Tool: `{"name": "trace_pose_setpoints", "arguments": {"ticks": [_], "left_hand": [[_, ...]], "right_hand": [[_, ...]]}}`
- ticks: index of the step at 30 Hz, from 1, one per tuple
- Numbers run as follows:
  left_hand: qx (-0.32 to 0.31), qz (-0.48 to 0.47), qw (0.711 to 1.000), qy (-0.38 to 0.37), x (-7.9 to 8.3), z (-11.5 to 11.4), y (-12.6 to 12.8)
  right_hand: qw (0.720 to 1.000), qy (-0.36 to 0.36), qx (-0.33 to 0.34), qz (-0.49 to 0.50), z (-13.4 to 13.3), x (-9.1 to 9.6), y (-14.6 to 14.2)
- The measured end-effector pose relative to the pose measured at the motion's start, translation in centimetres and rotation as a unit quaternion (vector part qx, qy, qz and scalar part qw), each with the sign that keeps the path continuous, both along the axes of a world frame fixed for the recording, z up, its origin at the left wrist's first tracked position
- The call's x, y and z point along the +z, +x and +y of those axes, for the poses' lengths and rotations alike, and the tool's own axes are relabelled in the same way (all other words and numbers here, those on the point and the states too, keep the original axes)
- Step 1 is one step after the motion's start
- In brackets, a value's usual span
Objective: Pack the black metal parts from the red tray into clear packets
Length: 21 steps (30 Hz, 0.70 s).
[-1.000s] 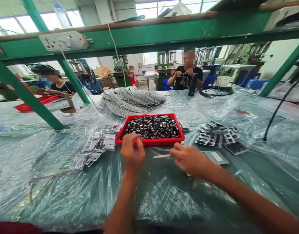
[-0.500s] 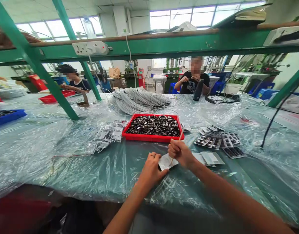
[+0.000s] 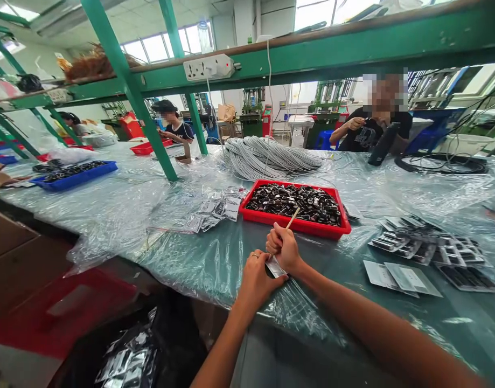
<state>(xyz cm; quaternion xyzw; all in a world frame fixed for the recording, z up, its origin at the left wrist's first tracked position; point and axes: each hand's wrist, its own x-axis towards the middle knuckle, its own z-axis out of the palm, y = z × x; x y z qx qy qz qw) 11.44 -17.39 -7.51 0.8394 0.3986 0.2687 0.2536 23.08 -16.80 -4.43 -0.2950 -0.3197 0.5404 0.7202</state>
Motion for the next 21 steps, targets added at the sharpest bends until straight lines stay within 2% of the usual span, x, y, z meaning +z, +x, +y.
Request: {"name": "trace_pose_setpoints", "arguments": {"ticks": [4,8,14,17,21], "left_hand": [[0.000,-0.007,1.000,-0.008,0.2,0.0,0.0],[-0.001,-0.015,1.000,-0.011,0.3,0.0,-0.1],[-0.018,0.004,1.000,0.004,-0.2,-0.2,-0.1],[-0.011,0.026,0.999,0.035,-0.5,-0.3,0.0],[-0.015,0.045,0.998,0.043,-0.4,-0.4,-0.1]], "right_hand": [[1.000,-0.006,-0.007,0.006,-0.3,-0.5,-0.2],[0.999,-0.017,0.007,-0.039,-1.6,-0.6,-0.4],[0.986,-0.104,0.093,-0.087,-4.1,0.6,1.3],[0.993,-0.080,0.066,-0.059,-3.0,1.1,2.5],[0.997,-0.053,0.015,-0.047,-0.7,0.8,2.8]]}}
